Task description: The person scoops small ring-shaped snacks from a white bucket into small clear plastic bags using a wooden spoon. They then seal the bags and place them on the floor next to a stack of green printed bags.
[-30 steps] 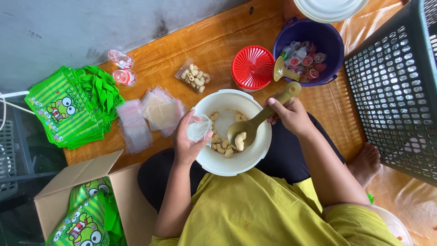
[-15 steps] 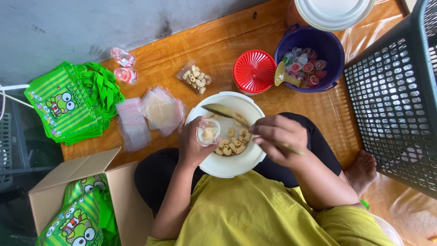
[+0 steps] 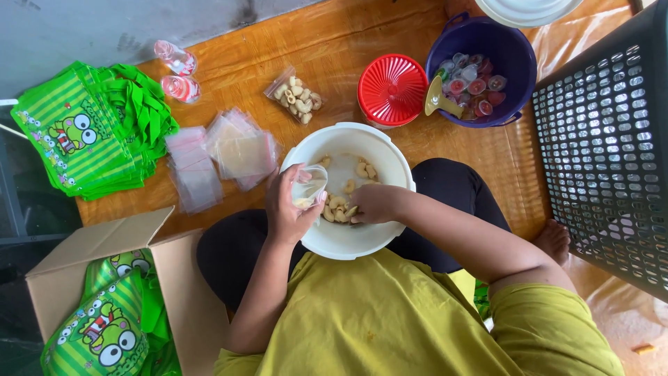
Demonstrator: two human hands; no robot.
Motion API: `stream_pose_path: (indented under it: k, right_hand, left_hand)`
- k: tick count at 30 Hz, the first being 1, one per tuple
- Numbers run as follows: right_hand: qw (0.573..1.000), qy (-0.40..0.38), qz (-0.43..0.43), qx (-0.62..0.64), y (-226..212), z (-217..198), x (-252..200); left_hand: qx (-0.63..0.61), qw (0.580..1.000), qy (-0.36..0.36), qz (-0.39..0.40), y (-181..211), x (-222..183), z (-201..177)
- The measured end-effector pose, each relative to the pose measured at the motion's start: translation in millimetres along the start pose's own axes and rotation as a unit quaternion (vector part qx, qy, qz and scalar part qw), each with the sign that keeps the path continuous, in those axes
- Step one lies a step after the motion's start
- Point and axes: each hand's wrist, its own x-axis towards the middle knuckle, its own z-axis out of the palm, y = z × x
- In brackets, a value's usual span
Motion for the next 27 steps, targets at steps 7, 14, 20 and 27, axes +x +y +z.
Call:
stream_pose_path:
  k: [7,14,20,27]
  right_hand:
    - [0.997,0.012,-0.052,-0.054,-13.4,-20.6,-5.8]
    - [0.997,-0.012,-0.03,-0.073,25.0,19.6,33.2]
    - [0.994,-0.012,-0.051,0.093,-7.5,-41.8,-8.0]
    - [0.901,0.195,-0.08,0.378,-50.7,-87.5,-77.3]
  left_hand:
    - [-0.005,1.0,-0.015,0.001,7.2,1.2,-2.9]
    - [-0.003,1.0,-0.013,-0.002,9.4,1.3,-5.2]
    - [-0.007,1.0,-0.014,0.001,8.8,1.7,-4.7]
    - [-0.012,1.0,-0.011,0.002,1.7,0.7,-5.5]
